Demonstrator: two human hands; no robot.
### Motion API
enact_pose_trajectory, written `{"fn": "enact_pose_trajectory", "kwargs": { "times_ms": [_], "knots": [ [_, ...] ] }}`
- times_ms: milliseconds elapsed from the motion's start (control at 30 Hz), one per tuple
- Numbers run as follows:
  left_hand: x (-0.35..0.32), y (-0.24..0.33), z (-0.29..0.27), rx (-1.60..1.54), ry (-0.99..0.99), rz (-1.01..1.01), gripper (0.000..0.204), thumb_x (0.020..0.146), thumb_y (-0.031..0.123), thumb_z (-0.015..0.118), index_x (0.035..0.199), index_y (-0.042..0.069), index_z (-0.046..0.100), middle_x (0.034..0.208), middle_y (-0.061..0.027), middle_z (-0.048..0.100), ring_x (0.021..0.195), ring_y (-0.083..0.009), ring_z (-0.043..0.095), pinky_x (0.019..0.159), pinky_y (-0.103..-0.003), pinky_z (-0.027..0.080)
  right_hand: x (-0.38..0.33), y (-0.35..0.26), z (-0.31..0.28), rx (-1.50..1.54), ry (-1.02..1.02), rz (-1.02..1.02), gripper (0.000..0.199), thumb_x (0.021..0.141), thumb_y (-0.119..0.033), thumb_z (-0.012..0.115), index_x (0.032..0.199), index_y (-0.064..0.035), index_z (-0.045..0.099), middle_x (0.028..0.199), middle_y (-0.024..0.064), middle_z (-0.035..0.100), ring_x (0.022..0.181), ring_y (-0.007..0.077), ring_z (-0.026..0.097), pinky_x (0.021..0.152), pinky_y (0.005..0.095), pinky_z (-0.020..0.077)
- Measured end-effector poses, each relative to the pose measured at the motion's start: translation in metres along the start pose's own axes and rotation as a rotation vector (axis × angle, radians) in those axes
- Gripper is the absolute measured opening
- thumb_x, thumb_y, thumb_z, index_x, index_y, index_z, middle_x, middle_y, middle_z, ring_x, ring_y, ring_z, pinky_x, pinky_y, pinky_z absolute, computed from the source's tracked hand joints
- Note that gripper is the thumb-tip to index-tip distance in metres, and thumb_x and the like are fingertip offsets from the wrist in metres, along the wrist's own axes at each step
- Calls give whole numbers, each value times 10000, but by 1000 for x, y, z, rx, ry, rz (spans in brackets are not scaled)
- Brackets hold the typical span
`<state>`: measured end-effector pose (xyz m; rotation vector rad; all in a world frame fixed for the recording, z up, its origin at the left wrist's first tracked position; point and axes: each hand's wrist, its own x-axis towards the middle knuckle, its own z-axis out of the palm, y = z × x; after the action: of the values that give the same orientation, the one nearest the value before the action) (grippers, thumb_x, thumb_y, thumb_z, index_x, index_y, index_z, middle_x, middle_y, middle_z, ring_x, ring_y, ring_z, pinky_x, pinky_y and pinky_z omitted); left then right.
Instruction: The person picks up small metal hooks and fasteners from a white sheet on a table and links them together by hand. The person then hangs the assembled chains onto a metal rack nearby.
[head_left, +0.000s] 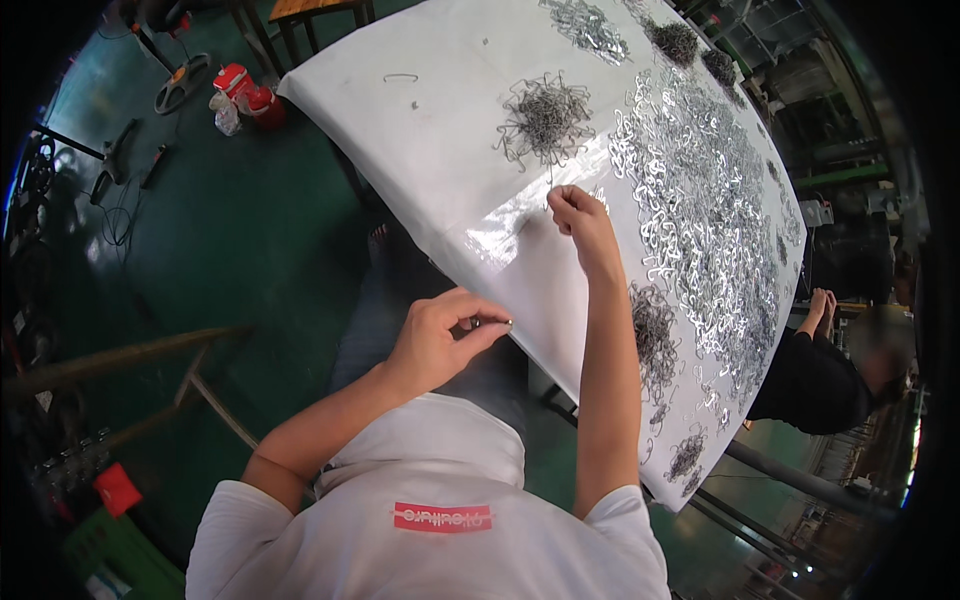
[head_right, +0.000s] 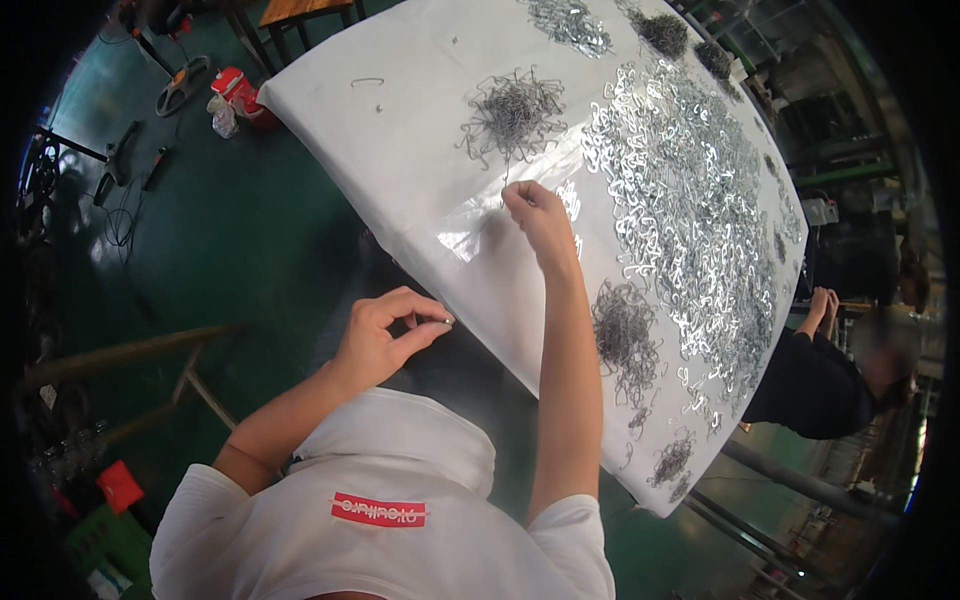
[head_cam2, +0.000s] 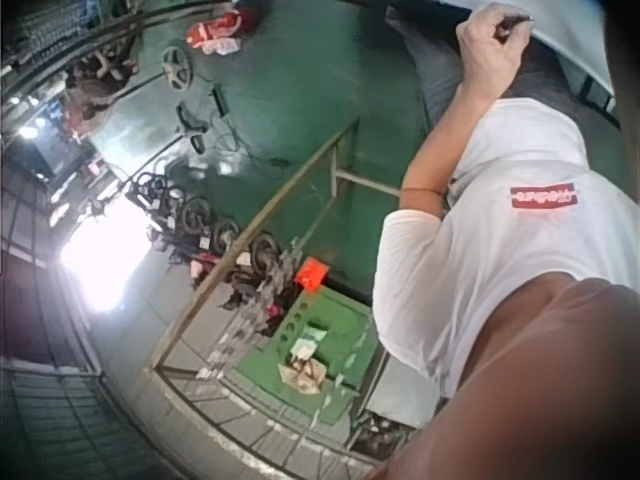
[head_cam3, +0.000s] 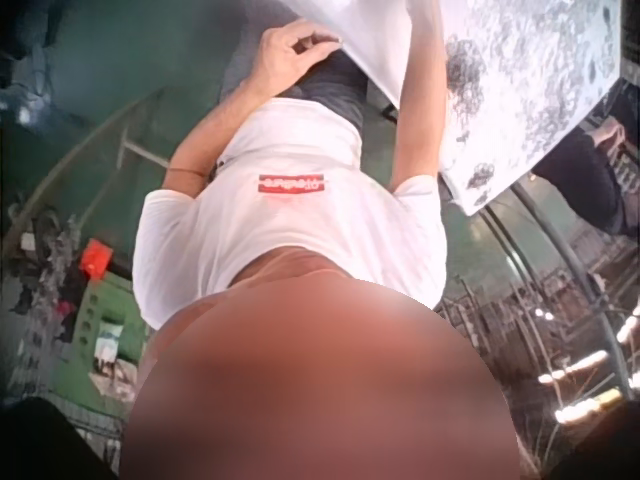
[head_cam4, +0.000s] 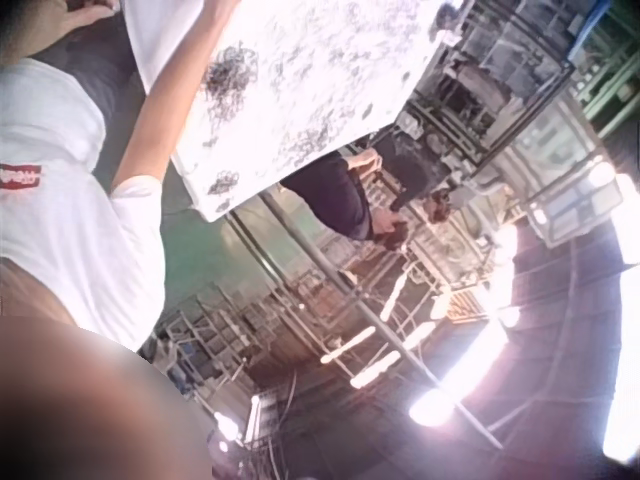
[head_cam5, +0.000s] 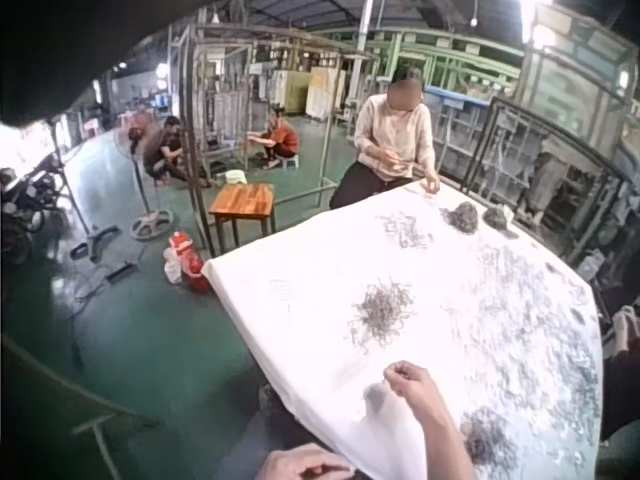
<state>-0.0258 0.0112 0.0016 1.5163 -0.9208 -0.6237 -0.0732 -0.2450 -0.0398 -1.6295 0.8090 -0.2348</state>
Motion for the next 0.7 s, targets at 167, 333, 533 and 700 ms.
{"fn": "enact_pose_trajectory", "kwargs": {
  "times_ms": [167,333,533,700],
  "knots": [
    [-2,-4,13,-30,22,45,112,774,38,692,885,53,685,775,-58,670,648,-128,602,560,-241,451,-37,21,11,150,184,-33,106,877,-141,587,875,-35,586,674,-40,476,574,37,380,518,193,273],
    [-4,-1,17,-20,27,46,125,776,22,684,898,49,679,786,-51,671,661,-136,611,565,-241,461,-60,3,12,381,157,-68,103,895,-112,568,909,-10,571,767,23,555,645,74,480,552,211,366],
    [-7,0,19,4,41,91,148,766,-5,677,905,47,675,814,-57,669,667,-144,613,585,-251,483,-148,-23,33,619,91,5,87,882,-75,576,905,9,574,831,77,594,690,108,553,569,233,434],
    [-7,1,23,-18,59,102,197,769,-12,669,958,42,651,840,-62,673,740,-155,654,623,-246,493,-189,-24,53,683,121,-10,72,872,-73,604,903,-9,591,934,25,559,707,82,488,591,210,380]
  ]
}}
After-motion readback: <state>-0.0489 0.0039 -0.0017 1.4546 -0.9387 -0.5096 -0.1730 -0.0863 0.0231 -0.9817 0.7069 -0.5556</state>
